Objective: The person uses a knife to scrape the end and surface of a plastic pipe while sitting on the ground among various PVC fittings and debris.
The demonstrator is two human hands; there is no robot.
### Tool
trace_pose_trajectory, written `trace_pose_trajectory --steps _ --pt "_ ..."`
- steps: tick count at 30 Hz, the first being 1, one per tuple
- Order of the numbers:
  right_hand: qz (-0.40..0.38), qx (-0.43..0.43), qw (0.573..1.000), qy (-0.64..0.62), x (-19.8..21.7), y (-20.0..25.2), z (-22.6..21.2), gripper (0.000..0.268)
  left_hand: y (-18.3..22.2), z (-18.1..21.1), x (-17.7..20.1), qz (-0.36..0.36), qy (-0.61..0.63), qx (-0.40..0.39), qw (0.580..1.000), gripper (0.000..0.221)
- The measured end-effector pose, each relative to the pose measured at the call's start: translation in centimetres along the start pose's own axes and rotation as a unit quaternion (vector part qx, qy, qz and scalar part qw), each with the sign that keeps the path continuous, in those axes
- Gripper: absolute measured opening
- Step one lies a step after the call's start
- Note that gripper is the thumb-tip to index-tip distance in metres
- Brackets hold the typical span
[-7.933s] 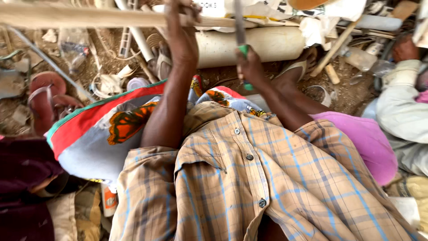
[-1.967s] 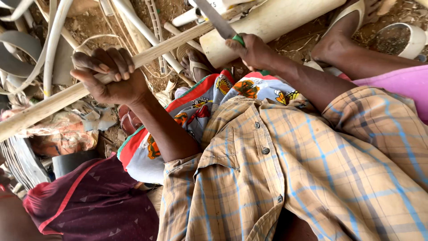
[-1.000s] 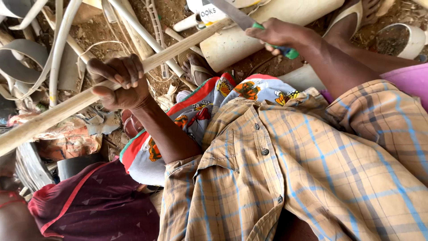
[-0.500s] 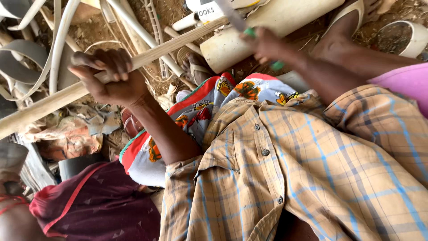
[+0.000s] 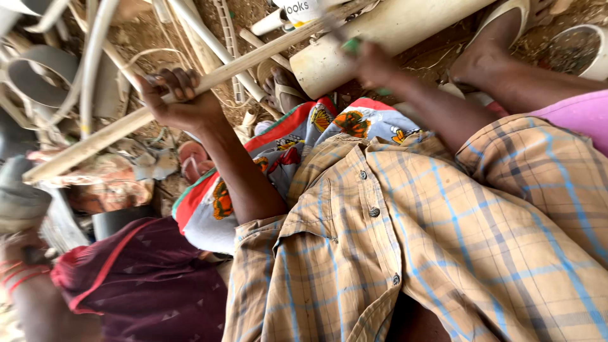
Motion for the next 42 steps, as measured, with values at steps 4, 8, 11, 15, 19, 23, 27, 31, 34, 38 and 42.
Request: trace_pose_trajectory --steps 4,8,11,15,19,23,27,31,34,38,42 --pt "-0.001 -0.106 0.993 -0.047 1.5 0.5 -2.2 0.051 0.2 0.6 -1.8 -0.038 -0.019 0.026 0.999 0.034" --pt "-0.026 0.022 0.997 -0.069 2.2 0.0 -3.3 0.047 -0.1 0.5 -2.6 -0.070 -0.015 0.019 0.997 0.034" --pt "-0.066 -0.044 0.997 -0.017 1.2 -0.1 -1.5 0.050 0.3 0.8 -1.6 -0.055 -0.032 0.011 0.998 0.034" --pt "-0.025 -0.049 0.997 0.045 2.0 -0.7 1.3 0.052 0.0 0.1 -2.5 -0.093 -0.021 -0.016 0.995 0.038" --pt "-0.041 -0.070 0.996 -0.024 1.9 -0.2 -0.5 0.044 0.7 1.0 -5.2 -0.105 -0.003 -0.047 0.993 0.037" --pt "0.048 0.117 0.991 -0.051 0.4 -0.4 -6.8 0.045 1.5 9.1 -6.5 -0.068 0.010 -0.090 0.994 0.028" --pt "0.062 0.186 0.980 -0.042 1.3 -1.5 -10.5 0.046 3.3 14.0 -7.3 -0.156 -0.036 -0.118 0.980 0.045" --pt "0.048 0.134 0.989 -0.046 3.6 -2.6 -9.2 0.044 3.2 8.3 -8.6 -0.002 -0.100 -0.232 0.968 0.035" --pt "0.009 -0.001 0.997 -0.077 3.6 -3.7 -7.5 0.049 2.5 5.5 -9.6 -0.074 -0.066 -0.191 0.977 0.047" --pt "0.002 0.061 0.994 -0.091 0.9 -3.4 -5.4 0.053 2.1 5.4 -8.4 -0.059 -0.102 -0.202 0.972 0.045" --pt "-0.008 0.081 0.981 -0.176 -0.6 -3.9 -2.8 0.056 1.3 6.1 -6.1 -0.036 -0.080 -0.166 0.982 0.048"
Point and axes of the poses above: each hand's wrist, its own y-axis away from the middle knuckle, its own x-axis out of the back of the hand, z = x × y, the point moved 1 cm from there along -y, towards the middle knuckle, and after that the axes turned 9 degrees about x, right-handed, at the moved point
